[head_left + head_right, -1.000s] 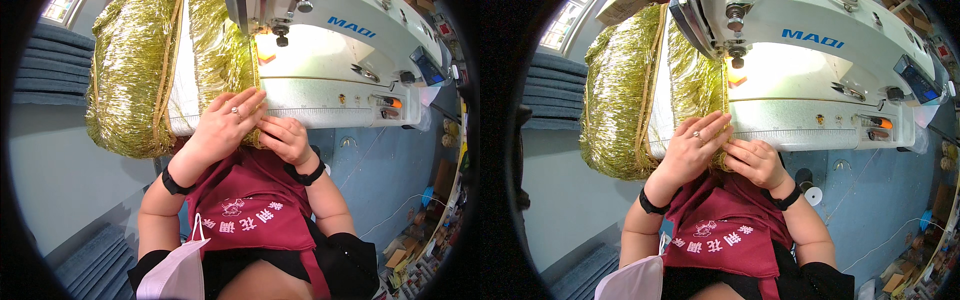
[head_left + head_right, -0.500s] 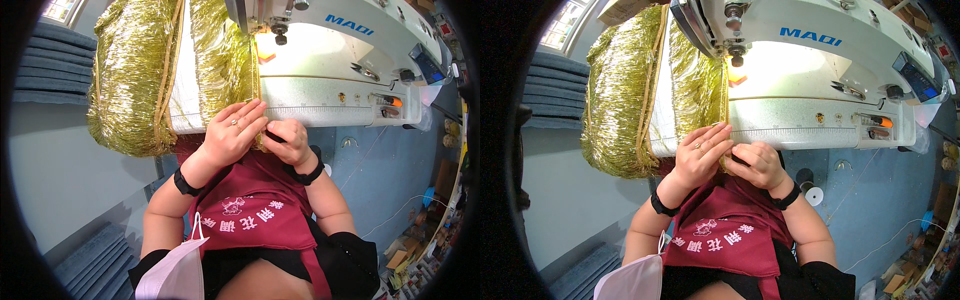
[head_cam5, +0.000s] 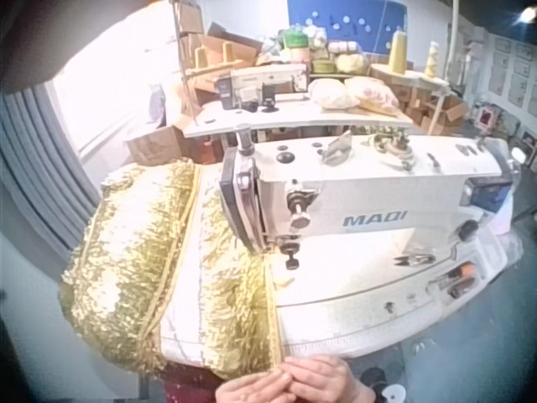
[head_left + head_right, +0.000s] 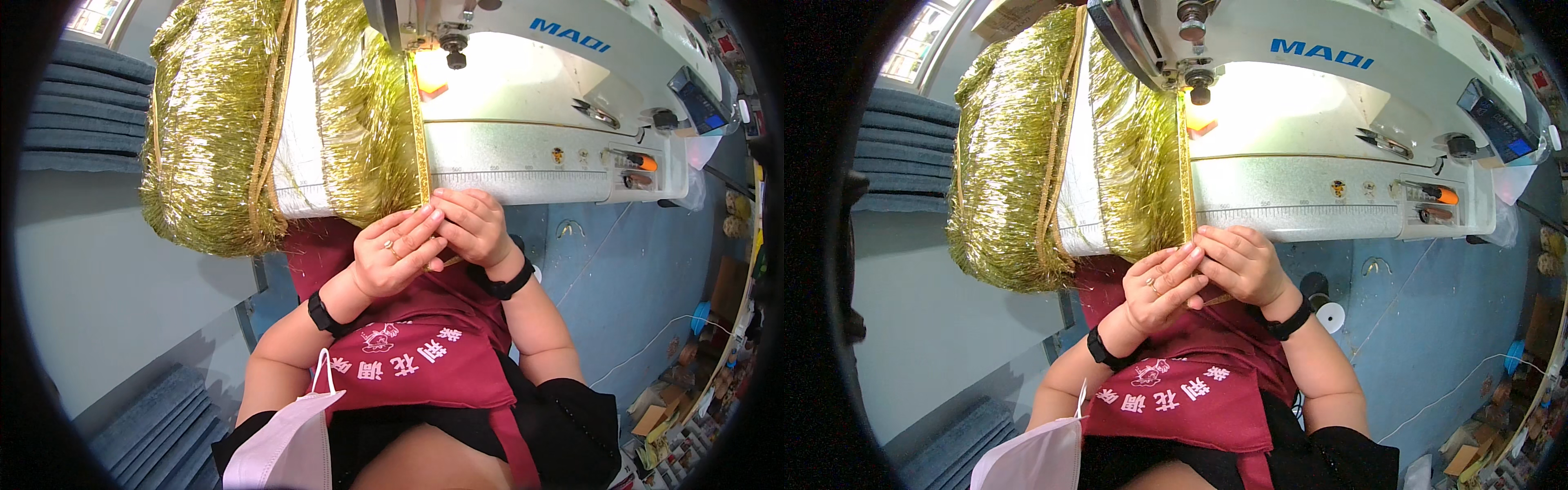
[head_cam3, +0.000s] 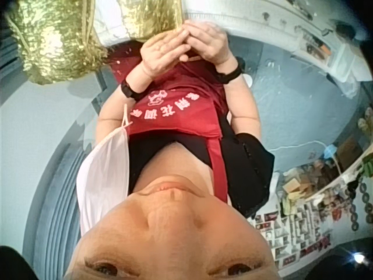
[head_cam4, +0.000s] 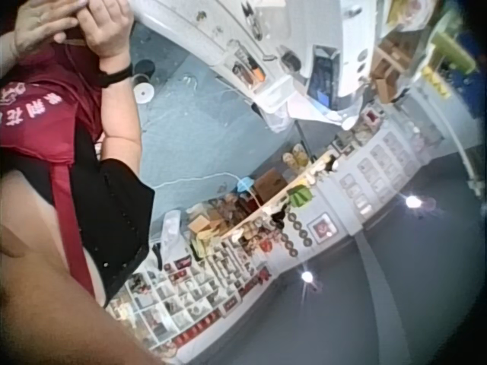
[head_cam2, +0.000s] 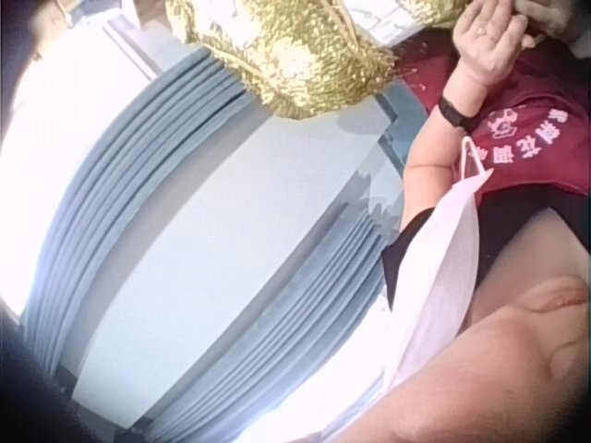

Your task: The person aligns a gold tinsel-like fabric under the presser foot of a sewing machine and sews a straight seam. They repeatedly adjust the fabric, guide it through the machine, and trim excess thread with scissors.

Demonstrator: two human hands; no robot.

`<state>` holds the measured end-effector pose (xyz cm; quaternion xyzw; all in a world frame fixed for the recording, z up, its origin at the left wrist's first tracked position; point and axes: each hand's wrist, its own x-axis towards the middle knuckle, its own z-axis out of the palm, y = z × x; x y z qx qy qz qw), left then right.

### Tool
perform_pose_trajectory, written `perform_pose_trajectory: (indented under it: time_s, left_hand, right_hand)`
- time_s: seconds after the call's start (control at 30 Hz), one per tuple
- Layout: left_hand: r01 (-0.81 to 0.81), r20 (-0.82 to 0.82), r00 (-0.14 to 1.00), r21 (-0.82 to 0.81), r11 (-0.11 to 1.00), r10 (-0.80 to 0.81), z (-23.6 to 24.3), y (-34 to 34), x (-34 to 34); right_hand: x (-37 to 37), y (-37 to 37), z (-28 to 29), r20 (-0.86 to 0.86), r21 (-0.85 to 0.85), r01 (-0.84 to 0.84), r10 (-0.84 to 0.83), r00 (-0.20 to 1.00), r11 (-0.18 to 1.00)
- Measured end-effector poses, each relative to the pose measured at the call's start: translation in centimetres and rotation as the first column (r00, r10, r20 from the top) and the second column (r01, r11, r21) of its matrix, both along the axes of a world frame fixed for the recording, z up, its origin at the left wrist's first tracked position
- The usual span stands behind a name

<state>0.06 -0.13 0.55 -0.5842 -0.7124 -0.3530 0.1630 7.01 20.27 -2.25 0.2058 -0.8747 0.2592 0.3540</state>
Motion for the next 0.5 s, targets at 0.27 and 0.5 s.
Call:
perform_pose_trajectory:
  time_s: [0.27,0.5]
  left_hand:
    - [-0.003,-0.012,1.000,-0.014,1.000,0.003,-0.28,0.26,0.44]
    - [-0.024,-0.026,0.999,-0.013,1.000,0.024,-0.41,0.32,0.19]
  right_hand:
    - [0.21,-0.04,-0.66,0.032,0.017,0.008,-0.008,0.999,1.000]
    - [0.10,-0.03,-0.67,0.032,0.035,0.011,-0.012,0.999,0.999]
